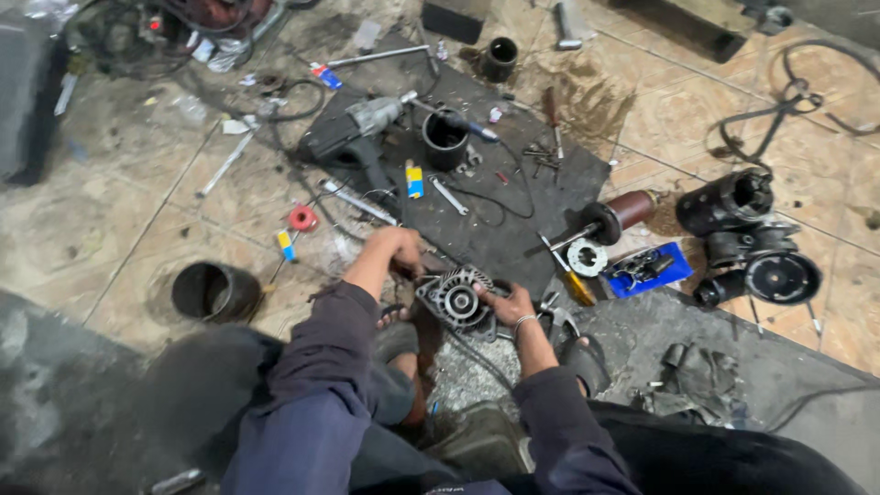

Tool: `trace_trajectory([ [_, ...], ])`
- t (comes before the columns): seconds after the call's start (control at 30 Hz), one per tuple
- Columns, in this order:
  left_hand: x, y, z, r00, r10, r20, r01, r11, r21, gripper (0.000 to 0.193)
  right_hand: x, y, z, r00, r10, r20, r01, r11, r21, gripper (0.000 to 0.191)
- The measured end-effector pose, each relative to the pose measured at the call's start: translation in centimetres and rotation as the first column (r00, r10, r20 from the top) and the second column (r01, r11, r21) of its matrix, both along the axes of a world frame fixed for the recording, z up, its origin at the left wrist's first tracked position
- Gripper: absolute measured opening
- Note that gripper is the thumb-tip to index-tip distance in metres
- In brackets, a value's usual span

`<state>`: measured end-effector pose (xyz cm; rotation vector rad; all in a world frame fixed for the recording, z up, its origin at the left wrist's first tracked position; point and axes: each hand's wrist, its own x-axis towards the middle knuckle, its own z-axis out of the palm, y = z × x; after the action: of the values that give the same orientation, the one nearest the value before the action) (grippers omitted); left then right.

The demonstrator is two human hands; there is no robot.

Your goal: The person sits on the floor and uses a hammer and screwdriver to tap and adjust a small engine component. They repeatedly reposition the part and strike it with the hammer while holding it steady with the other hand.

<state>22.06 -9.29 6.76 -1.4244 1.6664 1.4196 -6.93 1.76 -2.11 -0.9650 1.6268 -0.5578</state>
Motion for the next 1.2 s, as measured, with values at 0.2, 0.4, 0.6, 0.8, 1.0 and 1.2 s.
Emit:
trace_trajectory([
  [0.2, -0.4, 3.7, -0.8, 0.997, 0.072, -0.009, -0.070, 0.922, -0.381, 0.048, 1.0, -0.7, 1.9, 0.999, -0.050, 0.009, 0.048, 0.993, 0.111, 0.086],
  [0.4, 1.0, 6.2, -0.8, 0.920, 0.343, -0.190, -0.392, 0.811, -0.434, 0.043, 1.9, -1.0, 3.7, 0.999, -0.032, -0.012, 0.033, 0.997, 0.069, 0.083],
  [0.6, 1.4, 7.1, -0.3, 0.838, 0.468, -0.279, -0.545, 0.715, -0.438, 0.031, 2.0, -0.9, 2.9, 0.998, -0.050, -0.047, 0.048, 0.998, -0.035, 0.083],
  [0.8, 1.7, 6.7, 0.0, 0.802, 0.504, -0.321, -0.598, 0.690, -0.409, 0.027, 2.0, -1.4, 3.0, 0.996, 0.001, -0.093, -0.010, 0.995, -0.097, 0.081],
  [1.0, 1.2, 6.6, 0.0, 0.881, 0.419, -0.220, -0.471, 0.733, -0.490, 0.030, 2.0, -1.1, 3.9, 0.998, -0.058, -0.015, 0.058, 0.998, -0.015, 0.081],
  [1.2, 1.2, 6.7, 0.2, 0.852, 0.455, -0.260, -0.524, 0.745, -0.413, 0.033, 1.7, -1.0, 3.6, 0.998, -0.043, -0.035, 0.041, 0.998, -0.043, 0.083],
])
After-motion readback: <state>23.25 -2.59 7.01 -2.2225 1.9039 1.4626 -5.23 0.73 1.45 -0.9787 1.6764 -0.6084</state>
